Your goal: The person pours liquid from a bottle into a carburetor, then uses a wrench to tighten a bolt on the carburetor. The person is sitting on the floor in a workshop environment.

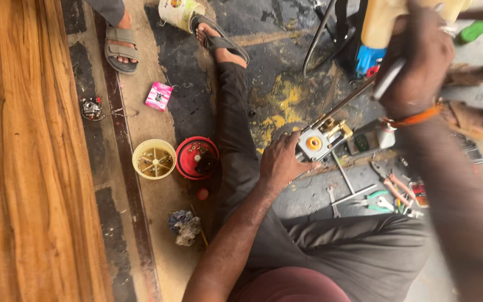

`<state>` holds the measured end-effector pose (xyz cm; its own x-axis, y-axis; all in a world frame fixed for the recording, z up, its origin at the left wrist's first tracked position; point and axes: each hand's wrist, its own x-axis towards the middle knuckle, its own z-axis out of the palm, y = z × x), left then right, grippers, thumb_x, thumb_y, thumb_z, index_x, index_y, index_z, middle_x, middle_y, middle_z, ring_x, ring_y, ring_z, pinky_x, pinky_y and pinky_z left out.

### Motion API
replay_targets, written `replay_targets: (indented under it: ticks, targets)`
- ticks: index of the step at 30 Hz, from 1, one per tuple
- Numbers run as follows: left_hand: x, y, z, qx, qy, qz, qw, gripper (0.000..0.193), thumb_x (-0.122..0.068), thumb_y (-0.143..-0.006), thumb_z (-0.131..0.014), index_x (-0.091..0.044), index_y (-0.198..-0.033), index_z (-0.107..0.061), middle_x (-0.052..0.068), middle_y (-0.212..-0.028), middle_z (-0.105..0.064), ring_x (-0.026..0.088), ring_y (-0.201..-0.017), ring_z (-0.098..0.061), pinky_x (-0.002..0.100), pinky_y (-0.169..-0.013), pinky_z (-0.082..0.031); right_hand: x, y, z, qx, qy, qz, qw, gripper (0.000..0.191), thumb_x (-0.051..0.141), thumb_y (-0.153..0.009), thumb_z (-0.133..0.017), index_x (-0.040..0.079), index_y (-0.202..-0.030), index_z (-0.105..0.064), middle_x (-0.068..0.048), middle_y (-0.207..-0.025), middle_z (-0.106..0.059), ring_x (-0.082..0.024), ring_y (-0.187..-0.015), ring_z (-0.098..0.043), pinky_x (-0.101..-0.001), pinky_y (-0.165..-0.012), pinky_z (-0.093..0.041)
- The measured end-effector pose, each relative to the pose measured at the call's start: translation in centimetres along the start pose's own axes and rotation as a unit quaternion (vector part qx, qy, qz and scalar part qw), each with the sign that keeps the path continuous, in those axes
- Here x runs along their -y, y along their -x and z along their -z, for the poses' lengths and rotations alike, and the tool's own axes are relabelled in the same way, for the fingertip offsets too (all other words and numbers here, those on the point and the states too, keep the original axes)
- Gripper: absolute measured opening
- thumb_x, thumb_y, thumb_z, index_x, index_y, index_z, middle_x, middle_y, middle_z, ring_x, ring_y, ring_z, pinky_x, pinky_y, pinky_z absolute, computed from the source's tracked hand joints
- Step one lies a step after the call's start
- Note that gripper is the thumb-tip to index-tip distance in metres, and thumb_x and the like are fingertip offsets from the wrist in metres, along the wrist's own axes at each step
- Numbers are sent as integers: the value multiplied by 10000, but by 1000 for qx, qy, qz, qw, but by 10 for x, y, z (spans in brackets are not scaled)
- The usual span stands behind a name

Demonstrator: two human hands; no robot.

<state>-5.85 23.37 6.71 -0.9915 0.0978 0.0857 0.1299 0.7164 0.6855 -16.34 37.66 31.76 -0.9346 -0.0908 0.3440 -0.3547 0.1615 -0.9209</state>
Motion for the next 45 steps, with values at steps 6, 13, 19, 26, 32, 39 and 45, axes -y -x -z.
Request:
replay_targets:
  ticks: [6, 13, 19, 26, 32, 39, 45]
  targets:
    - [-2, 4, -1, -24, -16, 6, 1000, 1050, -701, -669, -861, -50, -1420, -522, 205, -1183, -680, 341, -1073, -686, 487, -908, -559, 30, -38, 66, 457, 298, -199, 814, 556, 421, -1043, -348, 47, -1247, -705, -21, -1391, -668, -162, -1382, -550, -390, -1183, -334]
    - [6, 0, -3, -13, -4, -14, 1000, 1054, -685, -643, -872, -44, -1405, -528, 207, -1161, -683, 343, -1066, -688, 482, -928, -550, 14, -18, 30, 526, -104, -237, 810, 585, 410, -1005, -421, -48, -1074, -779, -97, -1342, -743, -182, -1337, -653, -377, -1188, -396]
    - [5, 3, -6, -19, 3, 0, 1000, 979, -660, -677, -868, -57, -1381, -553, 171, -1177, -699, 337, -1101, -689, 476, -926, -556, 19, 3, 1, 25, -119, -244, 962, 211, 153, -1077, -624, -40, -1136, -687, -134, -998, -595, -262, -885, -479, -426, -820, -362]
    - [7, 1, -10, -17, -25, -4, 1000, 1051, -691, -657, -869, -44, -1407, -515, 203, -1176, -686, 333, -1055, -689, 472, -915, -560, 25, -2, 31, 167, 417, 411, 794, 477, 386, -1174, -490, -57, -1227, -659, -210, -1191, -661, -359, -1147, -652, -464, -1015, -539]
    - [15, -5, -15, 20, -20, -1, 1000, 1086, -727, -667, -848, -53, -1433, -476, 224, -1209, -672, 330, -1089, -686, 493, -948, -563, 10, -23, 53, 292, 409, 520, 691, 938, 748, -974, -184, -48, -1104, -663, -215, -1036, -633, -401, -1058, -659, -490, -846, -537]
    - [17, -5, -10, 9, -16, -19, 1000, 1096, -737, -649, -851, -57, -1423, -477, 237, -1234, -657, 340, -1121, -675, 506, -930, -560, -22, -36, 69, 234, 422, 606, 632, 915, 769, -988, -265, -30, -1032, -708, -159, -817, -526, -359, -824, -556, -520, -705, -497]
    - [-9, 6, -19, -17, 6, 72, 997, 1029, -630, -662, -878, -81, -1453, -515, 169, -1226, -699, 288, -1086, -704, 467, -896, -576, -11, 25, 52, 18, 694, 225, 683, 457, 516, -1126, -511, 84, -1043, -637, -106, -940, -663, -307, -814, -675, -435, -707, -509]
